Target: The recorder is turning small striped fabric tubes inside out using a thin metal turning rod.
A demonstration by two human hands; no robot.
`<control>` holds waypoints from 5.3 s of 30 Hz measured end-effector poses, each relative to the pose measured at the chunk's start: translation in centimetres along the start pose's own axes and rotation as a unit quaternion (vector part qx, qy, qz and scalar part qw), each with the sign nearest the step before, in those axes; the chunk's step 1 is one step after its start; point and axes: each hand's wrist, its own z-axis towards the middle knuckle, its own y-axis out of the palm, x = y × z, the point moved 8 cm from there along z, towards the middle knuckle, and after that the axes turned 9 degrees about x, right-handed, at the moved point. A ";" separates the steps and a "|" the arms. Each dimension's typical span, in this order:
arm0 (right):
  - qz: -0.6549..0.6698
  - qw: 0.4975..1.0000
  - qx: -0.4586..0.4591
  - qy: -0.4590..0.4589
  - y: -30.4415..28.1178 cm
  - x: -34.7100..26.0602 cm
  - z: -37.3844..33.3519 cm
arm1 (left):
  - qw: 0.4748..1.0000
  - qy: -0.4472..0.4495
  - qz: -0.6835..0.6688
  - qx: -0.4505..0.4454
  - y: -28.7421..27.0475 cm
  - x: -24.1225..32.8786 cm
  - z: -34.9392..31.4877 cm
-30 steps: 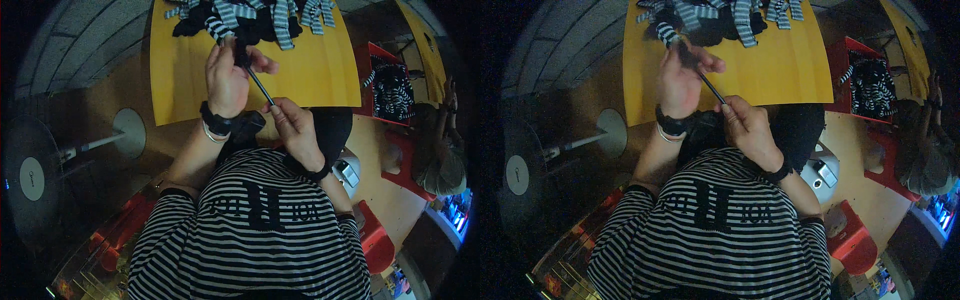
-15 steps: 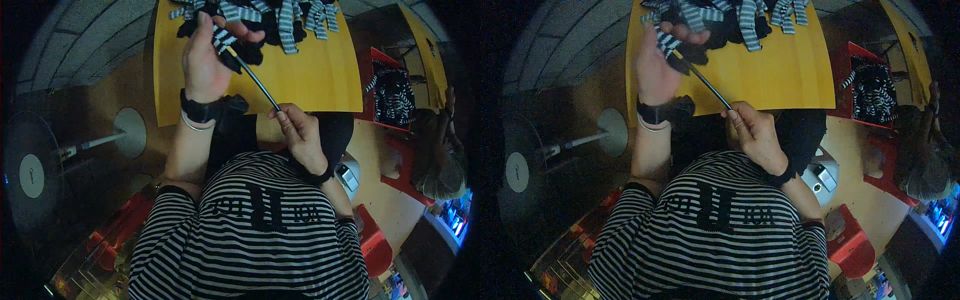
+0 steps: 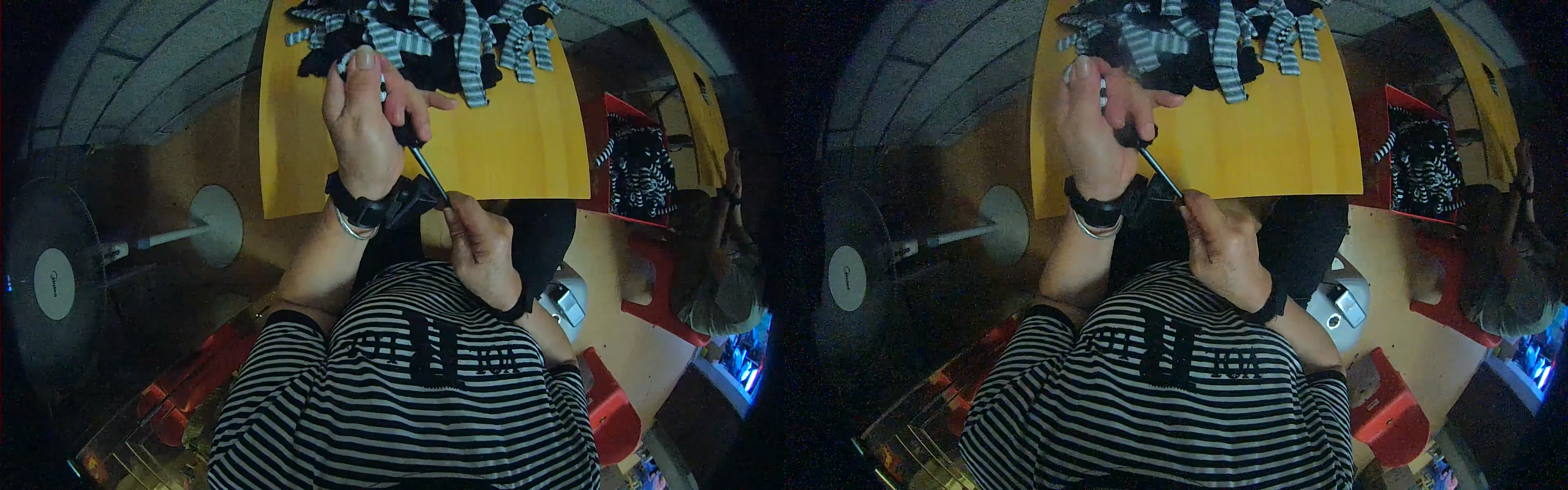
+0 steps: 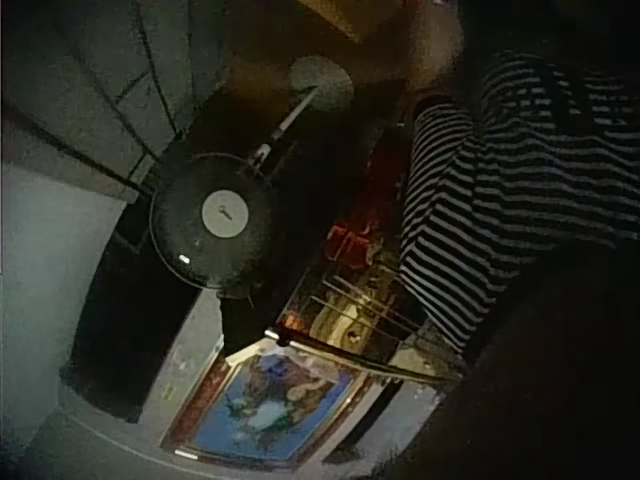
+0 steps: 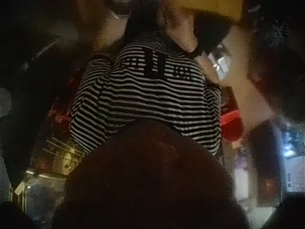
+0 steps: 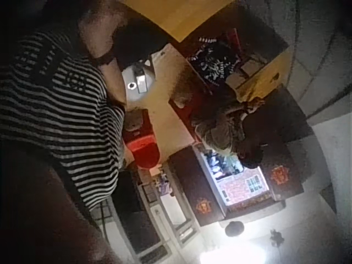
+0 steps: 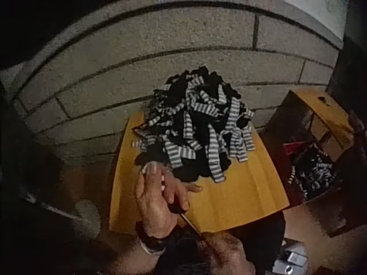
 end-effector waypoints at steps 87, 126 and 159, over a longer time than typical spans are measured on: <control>0.004 0.998 -0.010 0.057 0.3 -1.2 3.5 | 0.993 -0.078 -0.035 -0.077 1.0 -1.3 -2.6; 0.048 0.998 0.014 0.022 -0.1 -0.7 3.2 | 0.996 -0.072 0.000 -0.055 1.1 -0.6 -4.2; 0.032 0.999 -0.023 -0.012 -0.5 -0.9 4.8 | 0.995 -0.068 -0.030 0.060 -0.4 1.5 -1.8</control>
